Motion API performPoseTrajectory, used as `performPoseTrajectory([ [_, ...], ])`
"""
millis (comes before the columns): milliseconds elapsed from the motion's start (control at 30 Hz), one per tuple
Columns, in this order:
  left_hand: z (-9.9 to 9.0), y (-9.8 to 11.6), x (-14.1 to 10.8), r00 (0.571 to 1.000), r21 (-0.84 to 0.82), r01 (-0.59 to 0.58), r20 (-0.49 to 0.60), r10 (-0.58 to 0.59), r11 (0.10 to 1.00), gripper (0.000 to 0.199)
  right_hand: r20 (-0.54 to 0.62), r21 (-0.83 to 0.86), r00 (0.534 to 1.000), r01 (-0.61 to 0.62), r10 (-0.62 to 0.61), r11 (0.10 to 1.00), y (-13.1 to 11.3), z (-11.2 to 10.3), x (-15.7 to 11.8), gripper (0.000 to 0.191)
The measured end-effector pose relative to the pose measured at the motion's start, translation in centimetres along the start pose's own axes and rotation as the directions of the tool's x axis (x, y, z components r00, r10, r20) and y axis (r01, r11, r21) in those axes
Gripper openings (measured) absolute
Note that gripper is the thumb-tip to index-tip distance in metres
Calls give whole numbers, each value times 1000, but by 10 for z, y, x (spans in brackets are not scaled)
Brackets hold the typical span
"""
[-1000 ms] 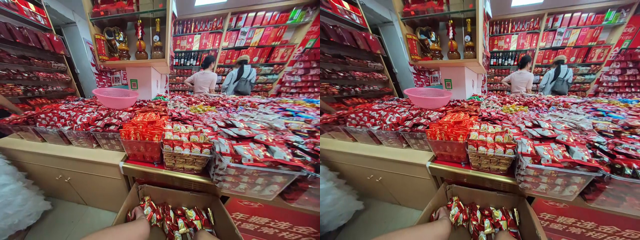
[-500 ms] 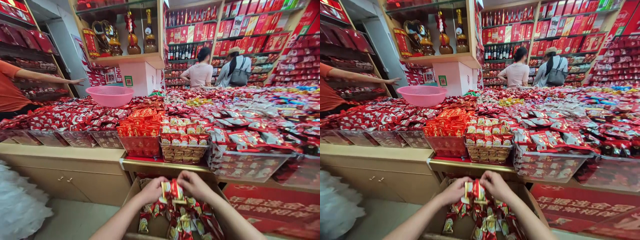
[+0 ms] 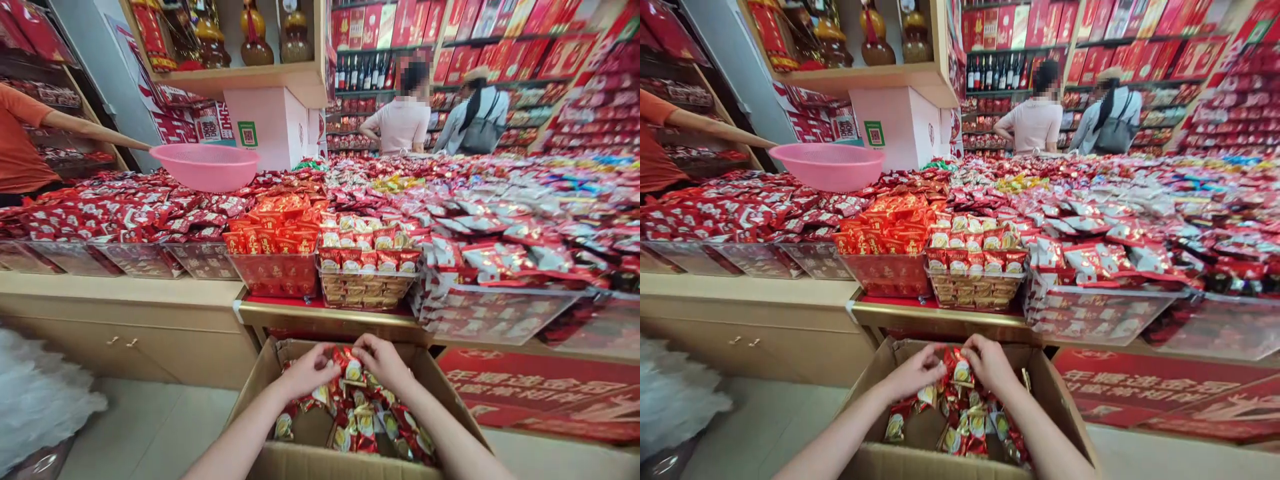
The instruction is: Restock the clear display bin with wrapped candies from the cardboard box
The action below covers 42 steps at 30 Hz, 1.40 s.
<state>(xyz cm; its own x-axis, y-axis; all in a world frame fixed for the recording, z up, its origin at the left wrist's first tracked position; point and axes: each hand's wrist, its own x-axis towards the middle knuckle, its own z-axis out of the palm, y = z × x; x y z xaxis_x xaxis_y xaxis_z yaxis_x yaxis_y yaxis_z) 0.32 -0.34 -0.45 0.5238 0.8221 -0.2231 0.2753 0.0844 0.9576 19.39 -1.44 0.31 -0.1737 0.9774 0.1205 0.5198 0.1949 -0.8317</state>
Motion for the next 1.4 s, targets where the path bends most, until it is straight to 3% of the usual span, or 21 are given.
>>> performPoseTrajectory([
  [100,2,-3,-3,996,196,-62,76,48,979,57,51,-33,998,37,-35,999,-9,13,-2,14],
  [200,1,-9,-5,988,349,-43,151,-11,936,37,168,-135,982,108,-84,985,-22,21,-7,12],
  [267,-2,-13,-6,985,427,-6,158,-68,904,31,210,-233,969,175,-126,957,-41,13,-10,12],
  [333,-6,-15,-8,983,467,18,151,-100,884,31,234,-287,951,266,-202,920,-70,-9,-10,13],
  [433,-11,-13,-9,985,476,51,121,-123,878,35,179,-351,916,401,-360,846,-122,-68,9,16],
  [500,-13,-12,-8,988,466,68,91,-124,882,38,-32,-501,917,329,-397,800,-148,-114,37,19],
  [567,-13,-12,-8,991,443,75,67,-116,894,40,-247,-630,911,108,-330,769,-160,-156,72,18],
  [667,-15,-18,-6,993,420,90,29,-112,903,44,-305,-698,948,-156,-93,699,-155,-194,118,14],
  [733,-17,-24,-4,993,424,104,5,-117,900,44,-241,-698,969,-210,51,685,-144,-203,136,17],
  [800,-19,-31,-2,992,433,114,-8,-123,894,42,-168,-681,979,-201,118,704,-134,-204,143,19],
  [967,-20,-37,1,990,450,129,-5,-143,884,38,-156,-695,982,-188,110,694,-128,-200,141,31],
  [1067,-19,-35,2,988,465,149,-25,-155,873,42,-78,-669,983,-176,167,723,-130,-203,139,39],
  [1167,-19,-34,2,987,482,155,-35,-158,862,46,32,-608,968,-179,249,774,-128,-208,138,32],
  [1267,-21,-36,4,988,489,138,-3,-157,861,44,78,-551,963,-172,256,817,-123,-213,139,19],
  [1400,-23,-39,5,987,505,142,-2,-164,851,44,68,-635,964,-158,258,756,-121,-215,140,16],
])
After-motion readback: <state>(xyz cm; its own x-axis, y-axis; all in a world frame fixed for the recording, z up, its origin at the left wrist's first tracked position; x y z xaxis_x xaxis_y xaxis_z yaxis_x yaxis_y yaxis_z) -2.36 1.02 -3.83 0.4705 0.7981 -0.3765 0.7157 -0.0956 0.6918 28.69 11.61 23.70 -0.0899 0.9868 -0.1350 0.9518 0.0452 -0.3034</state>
